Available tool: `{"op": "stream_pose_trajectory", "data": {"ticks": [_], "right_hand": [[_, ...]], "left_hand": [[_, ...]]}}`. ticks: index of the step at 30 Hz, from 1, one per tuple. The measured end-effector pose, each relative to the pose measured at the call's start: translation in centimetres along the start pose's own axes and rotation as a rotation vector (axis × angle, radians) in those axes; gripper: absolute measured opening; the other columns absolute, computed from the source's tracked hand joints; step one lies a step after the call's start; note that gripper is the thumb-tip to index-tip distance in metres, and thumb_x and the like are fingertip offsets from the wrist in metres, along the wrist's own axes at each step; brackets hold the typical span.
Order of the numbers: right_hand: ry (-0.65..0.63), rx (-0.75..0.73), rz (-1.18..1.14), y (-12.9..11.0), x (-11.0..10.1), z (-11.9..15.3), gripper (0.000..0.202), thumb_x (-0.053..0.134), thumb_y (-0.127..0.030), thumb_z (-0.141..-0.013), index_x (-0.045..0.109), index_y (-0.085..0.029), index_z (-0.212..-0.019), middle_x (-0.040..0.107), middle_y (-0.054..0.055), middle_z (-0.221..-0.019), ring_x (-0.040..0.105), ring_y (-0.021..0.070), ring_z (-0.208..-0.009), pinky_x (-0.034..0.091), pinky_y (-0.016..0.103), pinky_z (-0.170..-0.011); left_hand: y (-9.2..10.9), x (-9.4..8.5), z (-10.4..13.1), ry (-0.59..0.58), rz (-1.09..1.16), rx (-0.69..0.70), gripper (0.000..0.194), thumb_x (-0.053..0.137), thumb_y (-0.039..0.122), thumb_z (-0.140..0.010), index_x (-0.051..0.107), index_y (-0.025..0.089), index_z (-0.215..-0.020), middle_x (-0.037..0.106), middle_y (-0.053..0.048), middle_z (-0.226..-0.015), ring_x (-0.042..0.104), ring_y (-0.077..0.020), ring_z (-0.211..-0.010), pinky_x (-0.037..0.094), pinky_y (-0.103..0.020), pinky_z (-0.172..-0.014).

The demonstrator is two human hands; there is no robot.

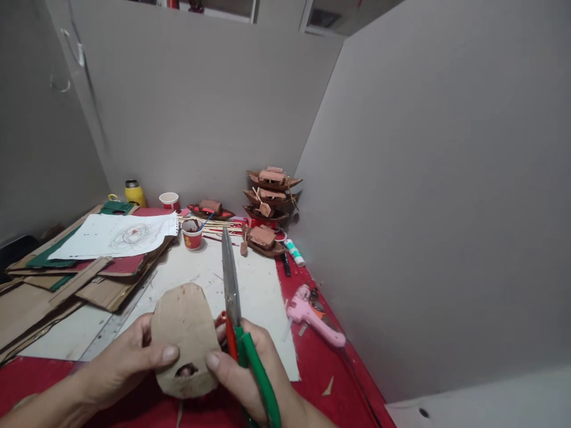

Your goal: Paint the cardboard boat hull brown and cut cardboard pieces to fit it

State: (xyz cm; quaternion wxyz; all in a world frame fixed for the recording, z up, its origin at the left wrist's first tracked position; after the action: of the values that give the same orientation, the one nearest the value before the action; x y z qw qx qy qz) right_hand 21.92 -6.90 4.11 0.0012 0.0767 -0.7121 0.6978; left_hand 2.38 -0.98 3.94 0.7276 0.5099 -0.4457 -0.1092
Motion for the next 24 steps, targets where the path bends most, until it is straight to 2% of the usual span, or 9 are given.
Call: {"op": "stream_pose_trajectory", "data": {"ticks": [3,5,9,11,14,17,19,22,24], "right_hand": [[0.128,-0.048,0.047,0.9,-0.2,0.0,0.036,0.076,-0.049,-0.074,0.063,-0.018,-0.085,0.066,0.005,-0.085,0.062,0.0199,-0.075,0.052,0.031,-0.07],[0.157,-0.064,0.05,1.1,0.0,-0.1,0.035,0.076,-0.049,-0.074,0.064,-0.018,-0.086,0.065,0.006,-0.087,0.062,0.0208,-0.078,0.052,0.032,-0.073],[0.124,-0.049,0.009,0.8,0.4,0.0,0.031,0.073,-0.046,-0.077,0.062,-0.018,-0.084,0.065,0.006,-0.085,0.061,0.021,-0.078,0.051,0.033,-0.076],[0.103,-0.034,-0.03,0.7,0.2,0.0,0.033,0.071,-0.049,-0.077,0.061,-0.018,-0.083,0.063,0.005,-0.081,0.06,0.0204,-0.075,0.051,0.033,-0.075],[0.077,0.051,-0.094,1.0,-0.6,0.2,0.042,0.073,-0.055,-0.071,0.06,-0.018,-0.088,0.061,0.002,-0.077,0.059,0.0179,-0.068,0.051,0.031,-0.067],[-0.035,0.18,-0.084,0.9,-1.0,0.4,0.044,0.073,-0.055,-0.068,0.059,-0.019,-0.089,0.057,-0.001,-0.069,0.051,0.0128,-0.055,0.044,0.024,-0.052],[-0.095,0.208,-0.012,0.3,-0.7,0.5,0.036,0.071,-0.048,-0.067,0.058,-0.018,-0.084,0.053,-0.002,-0.064,0.046,0.0111,-0.053,0.039,0.022,-0.05],[-0.127,0.22,0.134,-0.8,0.0,0.7,0.022,0.068,-0.032,-0.063,0.057,-0.018,-0.076,0.047,-0.005,-0.061,0.04,0.0094,-0.053,0.034,0.021,-0.05],[-0.183,0.238,0.19,-1.2,0.4,0.7,0.017,0.064,-0.028,-0.063,0.057,-0.018,-0.076,0.046,-0.005,-0.061,0.038,0.0092,-0.054,0.034,0.021,-0.05]], "left_hand": [[-0.2,-0.1,-0.2,0.101,0.048,0.079,0.039,0.074,0.024,-0.079,0.069,0.016,-0.117,0.076,-0.012,-0.102,0.07,-0.0254,-0.09,0.051,-0.038,-0.087],[-0.3,0.1,-0.2,0.12,0.073,0.089,0.039,0.074,0.024,-0.079,0.069,0.016,-0.117,0.076,-0.012,-0.102,0.069,-0.0269,-0.094,0.05,-0.04,-0.09],[-0.4,0.2,0.0,0.072,0.091,0.028,0.039,0.077,0.026,-0.075,0.071,0.015,-0.112,0.075,-0.014,-0.101,0.068,-0.0297,-0.097,0.051,-0.04,-0.088],[0.0,-0.2,0.0,0.076,0.087,-0.007,0.044,0.077,0.028,-0.075,0.069,0.018,-0.117,0.075,-0.013,-0.104,0.069,-0.0285,-0.096,0.052,-0.037,-0.085],[1.2,-1.4,-0.3,0.191,0.037,0.014,0.051,0.072,0.034,-0.081,0.059,0.027,-0.13,0.071,-0.01,-0.114,0.067,-0.024,-0.098,0.051,-0.03,-0.082],[2.3,-2.1,-0.4,0.25,-0.078,0.121,0.05,0.071,0.036,-0.081,0.059,0.027,-0.129,0.067,-0.01,-0.12,0.062,-0.025,-0.109,0.048,-0.033,-0.091],[2.6,-1.8,-0.1,0.186,-0.213,0.128,0.044,0.071,0.038,-0.082,0.064,0.024,-0.123,0.069,-0.01,-0.115,0.062,-0.0257,-0.107,0.047,-0.034,-0.093],[2.4,-0.3,0.7,0.02,-0.473,0.017,0.033,0.071,0.039,-0.082,0.07,0.021,-0.11,0.072,-0.009,-0.104,0.064,-0.0242,-0.098,0.047,-0.032,-0.088],[2.2,0.7,1.3,-0.048,-0.609,-0.033,0.026,0.073,0.036,-0.08,0.071,0.02,-0.1,0.071,-0.008,-0.109,0.062,-0.0248,-0.1,0.046,-0.031,-0.087]]}}
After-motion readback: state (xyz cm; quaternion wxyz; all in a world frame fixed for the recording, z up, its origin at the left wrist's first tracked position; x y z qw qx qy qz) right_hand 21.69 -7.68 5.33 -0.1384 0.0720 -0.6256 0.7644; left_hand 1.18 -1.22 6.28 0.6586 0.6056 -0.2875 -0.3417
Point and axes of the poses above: each hand's wrist, its own z-axis away from the middle knuckle, its own x-axis out of the palm, y = z × x, the point moved 1 cm from there along -z, towards the middle knuckle
